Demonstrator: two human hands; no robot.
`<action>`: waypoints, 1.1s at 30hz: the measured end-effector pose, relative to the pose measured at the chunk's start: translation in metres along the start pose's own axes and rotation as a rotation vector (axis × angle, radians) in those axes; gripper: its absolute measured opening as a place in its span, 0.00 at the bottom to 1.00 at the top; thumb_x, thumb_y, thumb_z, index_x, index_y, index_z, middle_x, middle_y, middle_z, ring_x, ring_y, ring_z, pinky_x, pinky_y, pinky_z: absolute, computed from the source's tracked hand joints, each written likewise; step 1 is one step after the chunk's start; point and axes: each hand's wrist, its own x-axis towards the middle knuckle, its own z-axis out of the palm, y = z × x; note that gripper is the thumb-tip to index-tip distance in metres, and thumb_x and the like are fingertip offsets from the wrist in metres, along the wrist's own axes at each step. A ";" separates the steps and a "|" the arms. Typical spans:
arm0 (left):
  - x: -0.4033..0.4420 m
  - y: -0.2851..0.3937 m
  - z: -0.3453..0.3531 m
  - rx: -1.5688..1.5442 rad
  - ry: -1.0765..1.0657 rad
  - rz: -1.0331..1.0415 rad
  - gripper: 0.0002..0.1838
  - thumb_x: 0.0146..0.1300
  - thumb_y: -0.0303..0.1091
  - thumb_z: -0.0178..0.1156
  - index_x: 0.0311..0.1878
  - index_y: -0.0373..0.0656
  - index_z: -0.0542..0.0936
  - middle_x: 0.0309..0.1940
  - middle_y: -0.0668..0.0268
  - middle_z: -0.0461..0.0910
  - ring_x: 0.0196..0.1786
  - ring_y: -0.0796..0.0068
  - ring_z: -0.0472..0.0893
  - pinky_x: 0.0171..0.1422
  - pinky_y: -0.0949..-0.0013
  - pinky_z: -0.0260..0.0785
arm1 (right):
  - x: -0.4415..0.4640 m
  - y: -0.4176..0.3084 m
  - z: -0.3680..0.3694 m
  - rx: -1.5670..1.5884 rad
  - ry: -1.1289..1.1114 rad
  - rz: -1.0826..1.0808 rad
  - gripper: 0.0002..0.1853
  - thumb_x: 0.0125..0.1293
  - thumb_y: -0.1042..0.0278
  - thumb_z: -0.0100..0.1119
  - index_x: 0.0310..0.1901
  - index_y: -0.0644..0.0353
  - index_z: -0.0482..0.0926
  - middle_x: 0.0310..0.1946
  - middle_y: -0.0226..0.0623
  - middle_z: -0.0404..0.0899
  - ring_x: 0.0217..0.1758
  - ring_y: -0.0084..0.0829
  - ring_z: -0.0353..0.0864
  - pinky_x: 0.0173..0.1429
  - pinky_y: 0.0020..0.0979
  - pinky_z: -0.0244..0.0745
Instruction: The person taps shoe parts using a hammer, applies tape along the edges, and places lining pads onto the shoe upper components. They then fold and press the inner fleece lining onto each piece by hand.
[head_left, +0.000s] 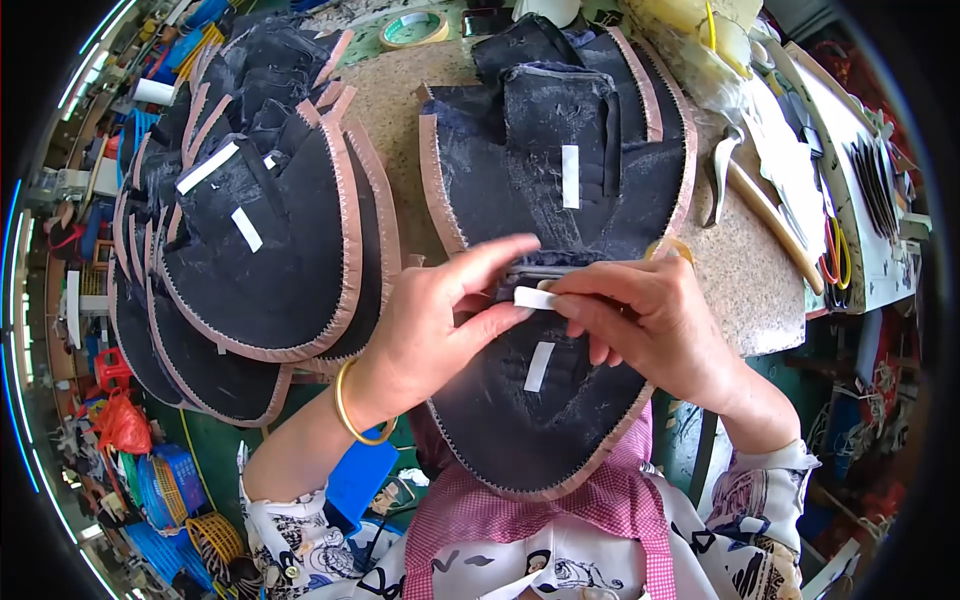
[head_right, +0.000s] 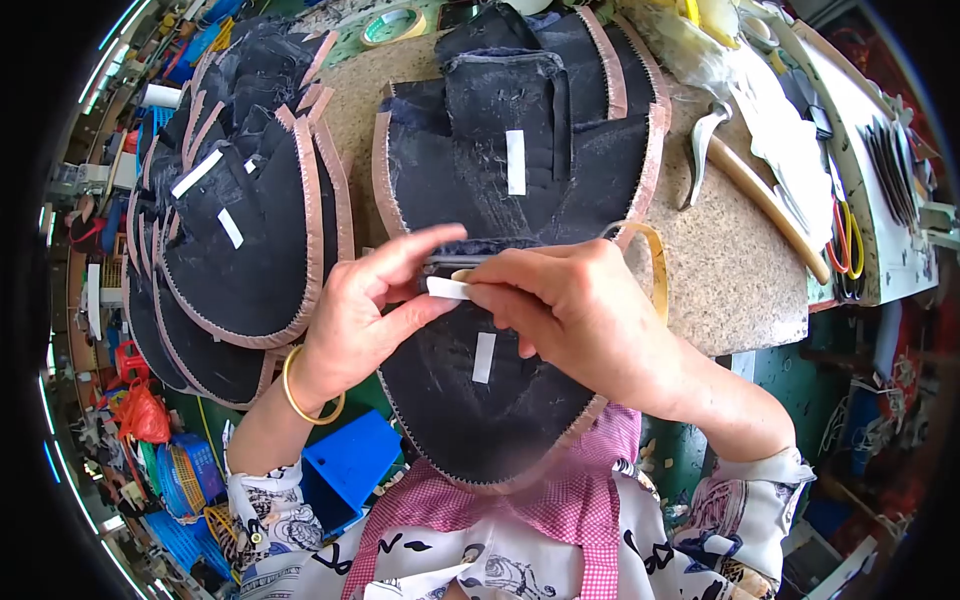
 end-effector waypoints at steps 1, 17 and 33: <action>-0.001 0.004 0.000 0.049 0.024 0.023 0.23 0.58 0.20 0.62 0.59 0.35 0.73 0.33 0.69 0.79 0.36 0.86 0.76 0.42 0.79 0.70 | 0.002 0.001 0.002 -0.025 0.007 -0.068 0.07 0.66 0.74 0.56 0.41 0.66 0.80 0.22 0.31 0.78 0.20 0.17 0.78 0.22 0.17 0.73; 0.003 0.002 -0.001 0.236 0.121 0.196 0.14 0.65 0.27 0.56 0.53 0.35 0.77 0.31 0.55 0.82 0.30 0.70 0.83 0.34 0.73 0.71 | -0.022 0.002 -0.010 -0.006 0.021 0.068 0.09 0.66 0.72 0.55 0.41 0.69 0.80 0.24 0.34 0.80 0.22 0.18 0.79 0.23 0.19 0.74; 0.043 0.032 0.021 0.287 -0.119 0.218 0.20 0.53 0.32 0.69 0.50 0.36 0.79 0.34 0.64 0.76 0.37 0.75 0.76 0.43 0.74 0.68 | -0.084 0.049 -0.018 0.145 0.501 0.376 0.14 0.72 0.67 0.48 0.41 0.68 0.81 0.24 0.32 0.80 0.23 0.15 0.76 0.26 0.16 0.70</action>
